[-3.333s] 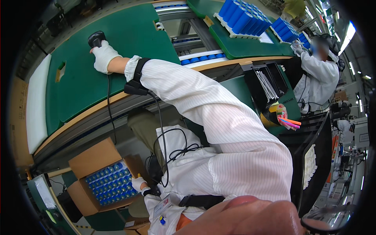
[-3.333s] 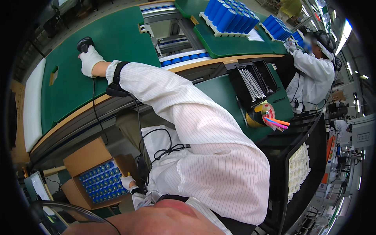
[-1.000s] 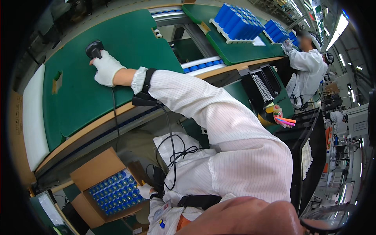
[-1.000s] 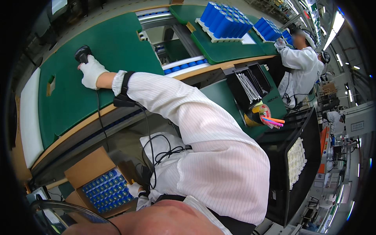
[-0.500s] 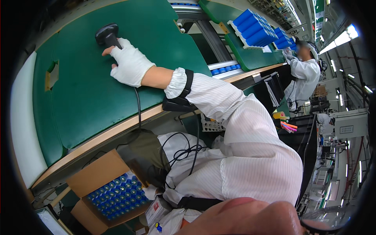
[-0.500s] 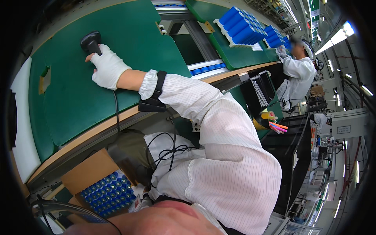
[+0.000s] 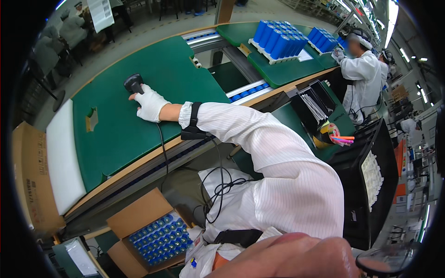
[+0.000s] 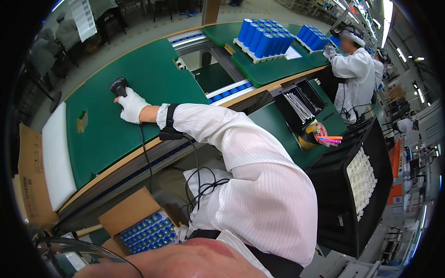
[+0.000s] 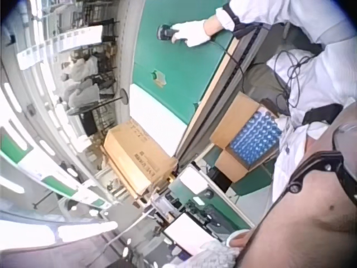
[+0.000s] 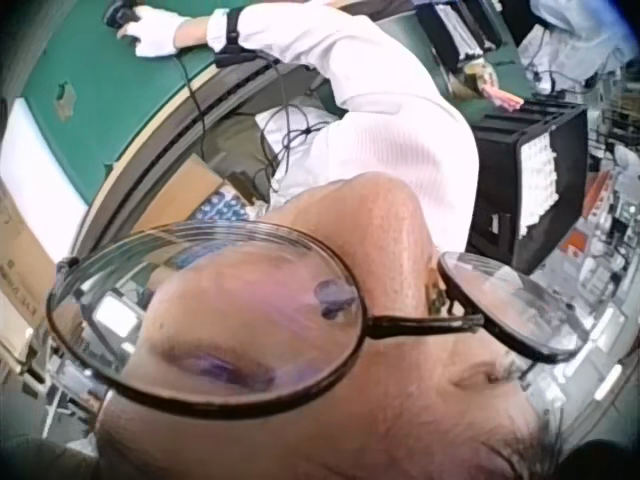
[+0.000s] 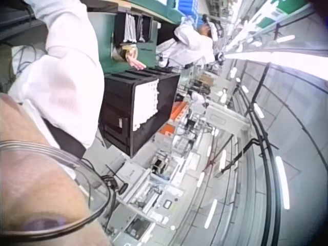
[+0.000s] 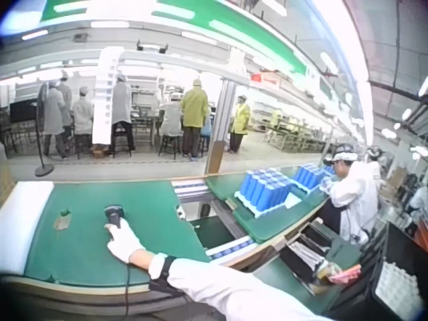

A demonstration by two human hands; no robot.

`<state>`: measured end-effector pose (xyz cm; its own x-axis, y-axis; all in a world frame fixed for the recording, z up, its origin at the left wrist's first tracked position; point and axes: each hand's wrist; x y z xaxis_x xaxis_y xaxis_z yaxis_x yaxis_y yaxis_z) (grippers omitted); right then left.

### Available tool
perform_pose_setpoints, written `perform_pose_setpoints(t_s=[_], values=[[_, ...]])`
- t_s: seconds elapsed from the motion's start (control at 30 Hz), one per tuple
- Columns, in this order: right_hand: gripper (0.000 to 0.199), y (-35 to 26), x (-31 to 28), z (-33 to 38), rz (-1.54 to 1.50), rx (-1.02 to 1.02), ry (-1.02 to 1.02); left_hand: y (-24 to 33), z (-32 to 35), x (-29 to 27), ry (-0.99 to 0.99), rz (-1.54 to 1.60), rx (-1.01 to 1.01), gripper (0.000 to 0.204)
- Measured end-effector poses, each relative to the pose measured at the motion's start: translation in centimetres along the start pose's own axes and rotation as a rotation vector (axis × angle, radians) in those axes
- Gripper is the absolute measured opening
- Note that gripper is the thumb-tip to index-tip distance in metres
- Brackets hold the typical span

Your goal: Scan the barcode of each battery cell and place it into a tray or box for manufacturing assembly.

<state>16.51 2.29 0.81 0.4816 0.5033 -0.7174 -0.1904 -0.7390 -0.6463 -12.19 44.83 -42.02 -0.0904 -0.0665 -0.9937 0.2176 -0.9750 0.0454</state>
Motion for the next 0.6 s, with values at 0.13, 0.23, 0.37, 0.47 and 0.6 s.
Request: perform_pose_setpoints(t_s=[0.13, 0.23, 0.37, 0.47, 0.6], values=[[0.059, 0.0, -0.5, 0.2, -0.013, 0.062, -0.045, 0.7, 0.4, -2.8, -0.184, 0.030, -0.007, 0.021], [0.076, -0.2, -0.4, 0.0, 0.178, -0.057, 0.078, 1.1, 0.6, -5.1, -0.276, 0.121, 0.046, 0.029], [0.074, -2.0, -1.4, 1.3, 0.138, -0.198, 0.094, 0.6, 1.1, -6.8, -0.320, 0.356, 0.000, 0.033], [0.068, -4.2, -1.9, 5.7, 0.134, -0.486, 0.106, 0.4, 1.0, -7.2, -0.342, 0.364, -0.053, 0.036], [0.057, -6.4, -1.1, 10.1, 0.111, -0.870, -0.094, 0.1, 1.6, -7.2, -0.280, 0.442, -0.019, 0.037]])
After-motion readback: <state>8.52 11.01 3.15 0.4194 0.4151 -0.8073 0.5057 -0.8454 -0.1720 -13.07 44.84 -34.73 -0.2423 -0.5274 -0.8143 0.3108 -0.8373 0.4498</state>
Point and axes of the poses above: each hand's wrist, its own z-axis away from the middle knuckle, its own x-axis out of the palm, y = z × x, and after that the axes turned 10 degrees about x, right-handed
